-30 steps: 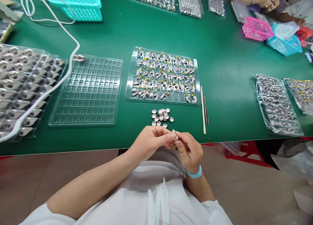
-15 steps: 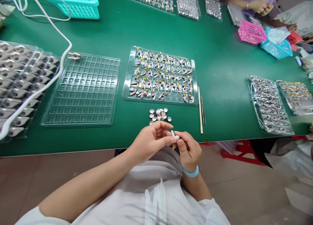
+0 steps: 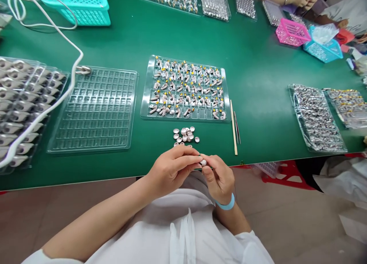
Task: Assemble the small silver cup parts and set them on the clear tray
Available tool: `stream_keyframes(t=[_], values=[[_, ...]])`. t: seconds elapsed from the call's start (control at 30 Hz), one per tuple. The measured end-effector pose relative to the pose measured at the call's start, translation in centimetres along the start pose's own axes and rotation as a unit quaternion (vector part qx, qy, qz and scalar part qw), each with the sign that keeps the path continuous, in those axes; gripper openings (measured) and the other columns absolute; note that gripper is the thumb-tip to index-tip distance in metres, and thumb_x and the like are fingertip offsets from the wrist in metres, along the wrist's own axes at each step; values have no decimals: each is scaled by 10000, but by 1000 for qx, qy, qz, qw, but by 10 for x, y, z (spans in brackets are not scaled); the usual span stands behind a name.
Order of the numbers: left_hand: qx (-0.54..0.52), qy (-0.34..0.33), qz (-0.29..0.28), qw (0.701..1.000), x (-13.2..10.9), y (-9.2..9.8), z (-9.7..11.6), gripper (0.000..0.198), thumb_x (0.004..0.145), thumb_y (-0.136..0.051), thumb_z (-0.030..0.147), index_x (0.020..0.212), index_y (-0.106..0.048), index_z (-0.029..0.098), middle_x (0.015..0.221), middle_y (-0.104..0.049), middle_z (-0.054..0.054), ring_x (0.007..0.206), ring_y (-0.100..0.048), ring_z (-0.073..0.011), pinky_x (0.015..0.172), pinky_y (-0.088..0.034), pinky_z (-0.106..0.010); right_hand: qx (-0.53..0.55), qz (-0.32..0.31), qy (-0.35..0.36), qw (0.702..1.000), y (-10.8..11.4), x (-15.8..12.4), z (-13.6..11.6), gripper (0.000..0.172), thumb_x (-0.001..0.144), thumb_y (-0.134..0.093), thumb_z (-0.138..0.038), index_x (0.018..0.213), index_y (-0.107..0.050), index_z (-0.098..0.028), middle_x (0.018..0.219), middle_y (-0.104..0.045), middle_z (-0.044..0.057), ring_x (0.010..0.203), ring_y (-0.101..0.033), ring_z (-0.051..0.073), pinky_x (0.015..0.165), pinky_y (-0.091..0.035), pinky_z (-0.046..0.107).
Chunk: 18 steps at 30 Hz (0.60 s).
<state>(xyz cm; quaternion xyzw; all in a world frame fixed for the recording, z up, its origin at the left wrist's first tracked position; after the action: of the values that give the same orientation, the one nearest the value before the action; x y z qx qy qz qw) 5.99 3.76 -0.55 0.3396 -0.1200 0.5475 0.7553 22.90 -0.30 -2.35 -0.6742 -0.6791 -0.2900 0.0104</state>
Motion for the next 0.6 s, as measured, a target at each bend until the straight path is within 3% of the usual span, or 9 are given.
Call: stream_keyframes(t=[0.37, 0.6], values=[[-1, -33, -4, 999, -2, -2, 1, 243, 919, -565, 48, 1116, -646, 164, 912, -715, -98, 809, -659, -158, 697, -568, -261, 30, -10, -28, 999, 0, 0, 0, 330, 958, -565, -201, 1278, -642, -232, 971, -702, 72, 838, -673, 169, 683, -571, 286], [6, -49, -2, 999, -6, -4, 3, 285, 911, -538, 23, 1143, -640, 153, 919, -712, -110, 807, -658, -167, 698, -568, -282, 45, 14, -37, 998, -1, -3, 1, 363, 919, -602, -119, 1250, -670, -251, 962, -707, 67, 795, -680, 162, 657, -578, 284]])
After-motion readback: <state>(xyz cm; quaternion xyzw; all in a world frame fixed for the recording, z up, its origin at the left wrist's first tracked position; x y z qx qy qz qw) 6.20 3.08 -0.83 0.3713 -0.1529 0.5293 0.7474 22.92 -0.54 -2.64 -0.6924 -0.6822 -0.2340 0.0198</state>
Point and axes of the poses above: each hand's wrist, its own x-axis towards the middle knuckle, its own y-axis out of the back of the hand, z = x × y, the point moved 3 cm from there along x, towards the middle knuckle
